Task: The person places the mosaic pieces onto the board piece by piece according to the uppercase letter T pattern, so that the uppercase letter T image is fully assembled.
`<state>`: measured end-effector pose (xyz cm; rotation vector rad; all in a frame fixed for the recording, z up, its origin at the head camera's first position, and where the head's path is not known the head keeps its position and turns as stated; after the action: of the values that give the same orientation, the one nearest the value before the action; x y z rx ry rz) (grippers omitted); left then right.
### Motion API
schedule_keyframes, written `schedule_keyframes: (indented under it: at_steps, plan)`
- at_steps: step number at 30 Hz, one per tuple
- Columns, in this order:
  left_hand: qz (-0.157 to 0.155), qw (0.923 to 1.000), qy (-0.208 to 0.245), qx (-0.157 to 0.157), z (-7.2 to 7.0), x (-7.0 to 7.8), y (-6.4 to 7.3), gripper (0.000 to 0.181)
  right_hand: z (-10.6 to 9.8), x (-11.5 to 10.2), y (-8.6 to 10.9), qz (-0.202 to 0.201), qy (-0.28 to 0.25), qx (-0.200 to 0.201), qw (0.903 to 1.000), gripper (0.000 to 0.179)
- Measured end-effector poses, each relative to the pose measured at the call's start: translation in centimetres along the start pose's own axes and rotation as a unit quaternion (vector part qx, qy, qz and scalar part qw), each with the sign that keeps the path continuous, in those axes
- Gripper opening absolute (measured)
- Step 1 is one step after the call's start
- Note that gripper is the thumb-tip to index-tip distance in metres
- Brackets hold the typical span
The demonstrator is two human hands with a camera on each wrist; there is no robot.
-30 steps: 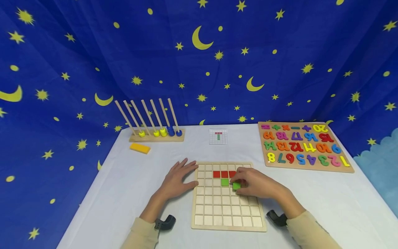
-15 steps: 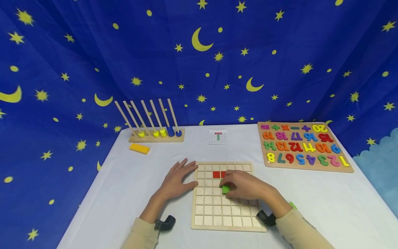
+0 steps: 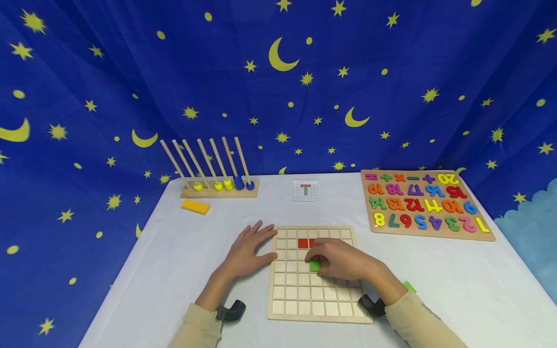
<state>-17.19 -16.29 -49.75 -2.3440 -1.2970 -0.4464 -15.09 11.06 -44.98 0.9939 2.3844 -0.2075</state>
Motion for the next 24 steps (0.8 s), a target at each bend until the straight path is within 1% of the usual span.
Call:
schedule_keyframes:
  at_steps: [6,10,17,21,24]
  plan:
    - [-0.004,1.0000,0.000,-0.002,0.1,-0.1,0.0,0.065,-0.1,-0.1,0.0,0.003,-0.007,0.003,1.0000,0.030]
    - [-0.002,1.0000,0.001,-0.002,0.0,-0.2,0.1,0.065,-0.2,0.2,0.5,0.008,-0.012,0.011,0.9998,0.029]
    - [-0.016,0.9998,-0.001,-0.012,0.2,-0.3,0.1,0.065,-0.9,0.9,2.2,0.019,-0.027,0.037,0.9988,0.029]
    - [-0.013,0.9999,0.001,-0.010,0.2,-0.3,0.0,0.065,-1.4,1.6,3.3,0.039,-0.030,0.042,0.9979,0.027]
    - [-0.014,0.9998,-0.001,-0.011,0.2,-0.3,0.0,0.065,-1.6,2.2,4.3,0.046,-0.032,0.049,0.9972,0.022]
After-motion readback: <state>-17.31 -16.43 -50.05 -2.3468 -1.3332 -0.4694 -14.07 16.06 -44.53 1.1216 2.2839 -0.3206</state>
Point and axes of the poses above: each hand's wrist, its own y-axis away from the middle knuckle, its own z-axis out of the palm, x = y × z, the point moved 2 cm from there along -y, towards the middle knuckle, and after that the axes turned 1 degree about x, right-handed, at the moved point
